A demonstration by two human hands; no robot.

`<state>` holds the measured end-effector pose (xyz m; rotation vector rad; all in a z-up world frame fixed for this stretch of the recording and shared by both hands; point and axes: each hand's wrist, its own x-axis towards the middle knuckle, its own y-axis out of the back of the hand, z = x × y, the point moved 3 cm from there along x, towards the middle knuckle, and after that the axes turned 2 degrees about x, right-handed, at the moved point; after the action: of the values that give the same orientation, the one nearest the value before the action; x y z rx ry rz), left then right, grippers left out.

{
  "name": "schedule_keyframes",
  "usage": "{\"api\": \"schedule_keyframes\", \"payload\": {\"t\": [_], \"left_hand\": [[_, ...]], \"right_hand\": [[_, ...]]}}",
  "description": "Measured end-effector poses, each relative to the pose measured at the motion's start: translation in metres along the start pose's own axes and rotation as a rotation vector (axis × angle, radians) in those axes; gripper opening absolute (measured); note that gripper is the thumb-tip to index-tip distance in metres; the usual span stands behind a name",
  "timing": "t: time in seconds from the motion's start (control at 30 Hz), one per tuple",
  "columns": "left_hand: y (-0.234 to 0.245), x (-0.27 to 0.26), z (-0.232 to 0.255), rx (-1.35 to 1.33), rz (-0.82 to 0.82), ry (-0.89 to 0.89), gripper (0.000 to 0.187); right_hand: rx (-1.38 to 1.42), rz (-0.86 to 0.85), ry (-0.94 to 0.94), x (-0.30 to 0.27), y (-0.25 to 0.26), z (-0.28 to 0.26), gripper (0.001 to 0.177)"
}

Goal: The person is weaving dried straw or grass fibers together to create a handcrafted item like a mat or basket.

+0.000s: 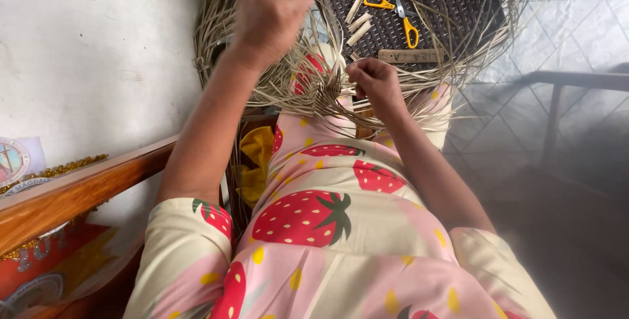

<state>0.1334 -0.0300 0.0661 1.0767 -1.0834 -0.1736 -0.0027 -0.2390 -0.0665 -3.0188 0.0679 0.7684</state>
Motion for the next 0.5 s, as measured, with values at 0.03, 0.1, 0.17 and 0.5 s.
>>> {"api": "schedule_keyframes", "payload": {"t": [0.03, 0.1, 0.17, 0.5], "left_hand": [[-0.011, -0.004, 0.009, -0.002, -0.004, 0.002, 0.033], [-0.037, -0.013, 0.031, -0.196, -0.153, -0.121, 0.02], [-0.042, -0.013, 0.047, -0.216, -0.275, -0.178, 0.024], [-0.056, -0.022, 0.049, 0.06, -0.768, -0.386, 0.026]], "right_hand": [[0.001, -0.001, -0.005, 0.002, -0.003, 0.007, 0.015], [0.127, -0.037, 0.012, 0.007, -0.011, 0.019, 0.016], [0.075, -0.053, 0.019, 0.006, -0.015, 0.016, 0.015], [-0.037, -0.085, 0.031, 0.006, -0.022, 0.014, 0.011]]}}
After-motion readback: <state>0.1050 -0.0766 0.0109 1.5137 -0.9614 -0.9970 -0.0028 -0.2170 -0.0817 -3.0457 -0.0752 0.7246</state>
